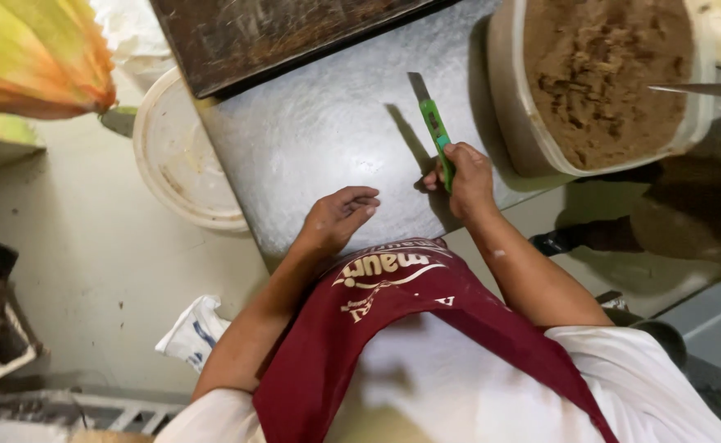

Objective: Filling and sealing small dough portions with a savory mixture in a bakery.

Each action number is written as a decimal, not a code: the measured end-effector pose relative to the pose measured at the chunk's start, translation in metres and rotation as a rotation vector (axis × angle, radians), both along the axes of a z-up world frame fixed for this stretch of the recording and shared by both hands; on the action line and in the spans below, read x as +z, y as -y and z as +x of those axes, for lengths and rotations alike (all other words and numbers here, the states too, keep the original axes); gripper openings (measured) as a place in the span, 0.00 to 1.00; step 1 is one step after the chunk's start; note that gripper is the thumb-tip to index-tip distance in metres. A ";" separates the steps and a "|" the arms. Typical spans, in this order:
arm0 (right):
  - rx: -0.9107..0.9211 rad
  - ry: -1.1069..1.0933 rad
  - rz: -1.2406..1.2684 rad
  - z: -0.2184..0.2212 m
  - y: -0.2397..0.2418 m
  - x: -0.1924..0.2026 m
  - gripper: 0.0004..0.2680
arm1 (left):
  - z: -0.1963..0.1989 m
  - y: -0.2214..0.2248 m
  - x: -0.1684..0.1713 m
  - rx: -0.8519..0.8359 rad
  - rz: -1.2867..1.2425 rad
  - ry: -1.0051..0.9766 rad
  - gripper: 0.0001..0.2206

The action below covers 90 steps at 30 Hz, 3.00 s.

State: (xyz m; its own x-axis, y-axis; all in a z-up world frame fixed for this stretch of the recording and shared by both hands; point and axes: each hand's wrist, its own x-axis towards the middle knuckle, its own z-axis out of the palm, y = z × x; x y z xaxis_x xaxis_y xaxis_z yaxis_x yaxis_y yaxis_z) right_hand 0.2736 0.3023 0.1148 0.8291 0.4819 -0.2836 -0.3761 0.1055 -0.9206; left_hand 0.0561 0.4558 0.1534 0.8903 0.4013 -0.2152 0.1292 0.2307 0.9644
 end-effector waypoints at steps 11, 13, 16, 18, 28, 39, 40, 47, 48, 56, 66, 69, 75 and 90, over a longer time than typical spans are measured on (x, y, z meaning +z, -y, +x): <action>-0.048 -0.293 -0.069 0.038 -0.028 0.012 0.19 | -0.006 -0.006 -0.035 0.006 -0.069 -0.067 0.19; 0.018 -0.280 -0.028 0.036 -0.026 0.021 0.27 | -0.009 -0.005 -0.038 -0.002 -0.060 -0.045 0.19; 0.089 -0.165 -0.095 0.033 -0.006 0.023 0.33 | -0.005 -0.004 -0.038 -0.003 -0.021 -0.056 0.18; 0.161 -0.027 -0.132 0.015 0.016 0.020 0.29 | -0.008 -0.002 -0.041 0.059 -0.070 -0.027 0.17; 0.297 0.427 -0.031 0.006 0.030 0.016 0.13 | -0.006 0.010 -0.022 0.140 0.021 -0.024 0.17; 0.496 0.496 -0.267 0.017 0.044 0.018 0.14 | -0.083 0.051 -0.016 0.356 1.207 -0.113 0.14; 0.508 0.495 -0.267 0.015 0.052 0.015 0.14 | -0.092 0.059 -0.022 0.364 1.204 -0.122 0.14; 0.579 1.242 -0.202 0.039 0.093 -0.012 0.12 | -0.082 0.079 -0.030 0.325 1.659 -0.501 0.23; 0.523 1.300 -0.237 0.040 0.097 -0.019 0.12 | -0.081 0.079 -0.030 0.321 1.691 -0.504 0.24; 0.500 1.441 -0.054 0.037 0.087 0.021 0.09 | -0.073 0.082 -0.019 0.365 1.689 -0.548 0.21; 0.529 1.415 -0.077 0.036 0.089 0.024 0.07 | -0.074 0.083 -0.031 0.399 1.613 -0.567 0.20; 0.506 1.437 -0.055 0.037 0.090 0.022 0.07 | -0.072 0.084 -0.028 0.430 1.637 -0.552 0.20; 0.508 1.442 -0.098 0.035 0.089 0.019 0.07 | -0.072 0.084 -0.033 0.451 1.670 -0.562 0.20; 0.540 1.451 -0.150 0.035 0.090 0.011 0.07 | -0.073 0.083 -0.035 0.455 1.684 -0.536 0.21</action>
